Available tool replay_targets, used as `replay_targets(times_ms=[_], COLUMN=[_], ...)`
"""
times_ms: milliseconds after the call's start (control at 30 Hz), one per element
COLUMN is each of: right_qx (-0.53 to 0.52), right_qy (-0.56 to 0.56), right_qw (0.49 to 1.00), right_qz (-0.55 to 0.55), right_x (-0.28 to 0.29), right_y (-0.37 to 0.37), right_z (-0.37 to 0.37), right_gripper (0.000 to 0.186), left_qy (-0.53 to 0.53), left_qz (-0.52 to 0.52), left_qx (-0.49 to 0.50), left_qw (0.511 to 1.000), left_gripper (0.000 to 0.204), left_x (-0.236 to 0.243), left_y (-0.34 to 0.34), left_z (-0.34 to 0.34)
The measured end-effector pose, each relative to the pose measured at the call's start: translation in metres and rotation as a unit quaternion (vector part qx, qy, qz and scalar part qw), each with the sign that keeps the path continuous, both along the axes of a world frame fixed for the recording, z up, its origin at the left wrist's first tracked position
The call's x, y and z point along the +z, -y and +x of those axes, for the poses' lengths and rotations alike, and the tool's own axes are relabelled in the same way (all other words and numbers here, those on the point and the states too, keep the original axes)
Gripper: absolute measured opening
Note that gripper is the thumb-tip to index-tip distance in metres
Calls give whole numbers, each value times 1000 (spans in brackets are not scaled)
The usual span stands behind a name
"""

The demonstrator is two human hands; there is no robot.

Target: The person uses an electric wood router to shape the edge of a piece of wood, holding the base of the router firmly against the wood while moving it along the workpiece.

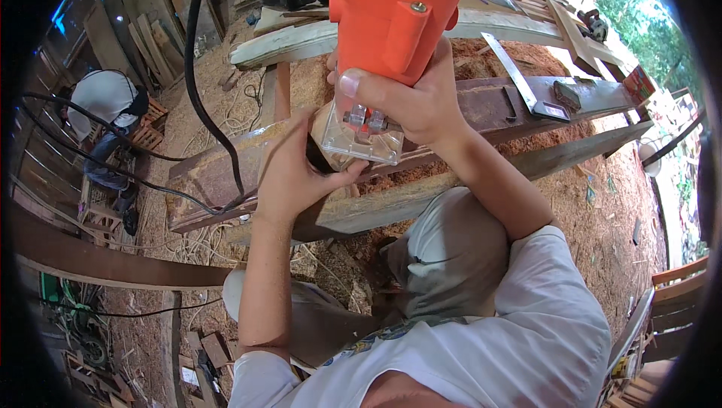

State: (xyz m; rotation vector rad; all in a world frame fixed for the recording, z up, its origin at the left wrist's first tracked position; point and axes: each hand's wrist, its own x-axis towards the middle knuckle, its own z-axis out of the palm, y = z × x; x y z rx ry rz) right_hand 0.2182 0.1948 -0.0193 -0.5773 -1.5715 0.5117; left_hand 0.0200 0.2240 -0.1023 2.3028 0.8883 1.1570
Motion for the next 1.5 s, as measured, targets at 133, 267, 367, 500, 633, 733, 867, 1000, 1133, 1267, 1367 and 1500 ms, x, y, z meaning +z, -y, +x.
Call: replay_targets(times_ms=[133,267,367,500,633,733,867,1000,1133,1267,1367,1500], right_qx=[-11,-12,-9,-6,-5,-1,-5,-7,-4,-3,-4,-5], right_qy=[18,8,-16,-30,-28,-40,-35,-42,-38,-35,-45,-29], right_qw=[1000,1000,1000,999,999,999,999,999,999,999,999,999], right_qz=[-12,-12,-12,-12,-25,-22,-21,-26,-11,-18,-17,-25], right_x=[-4,-4,-6,-5,-3,-4,-4,-4,-4,-4,-3,-3], right_y=[-2,-1,-3,-3,-1,-1,-1,0,-1,-2,-3,-5], right_z=[3,3,-1,0,-1,-2,-2,-3,-2,-1,-3,1], right_gripper=[29,29,31,32,31,30,30,29,29,29,29,29], left_qy=[-4,-21,-19,-21,-20,-18,-10,-4,-8,-14,-23,-24], left_qz=[19,38,36,25,19,41,29,21,25,37,27,5], left_qx=[4,16,18,24,25,29,20,17,18,18,22,22], left_qw=[1000,999,999,999,999,999,999,1000,999,999,999,999], left_gripper=[90,91,94,98,99,97,95,93,93,94,95,96], left_x=[-1,-1,-2,0,-2,-6,-1,0,1,-3,0,5], left_y=[-1,-1,-1,-1,-1,-3,-1,-1,0,-3,0,5], left_z=[0,-1,-2,-1,-2,-2,-1,-1,0,-2,-1,-1])
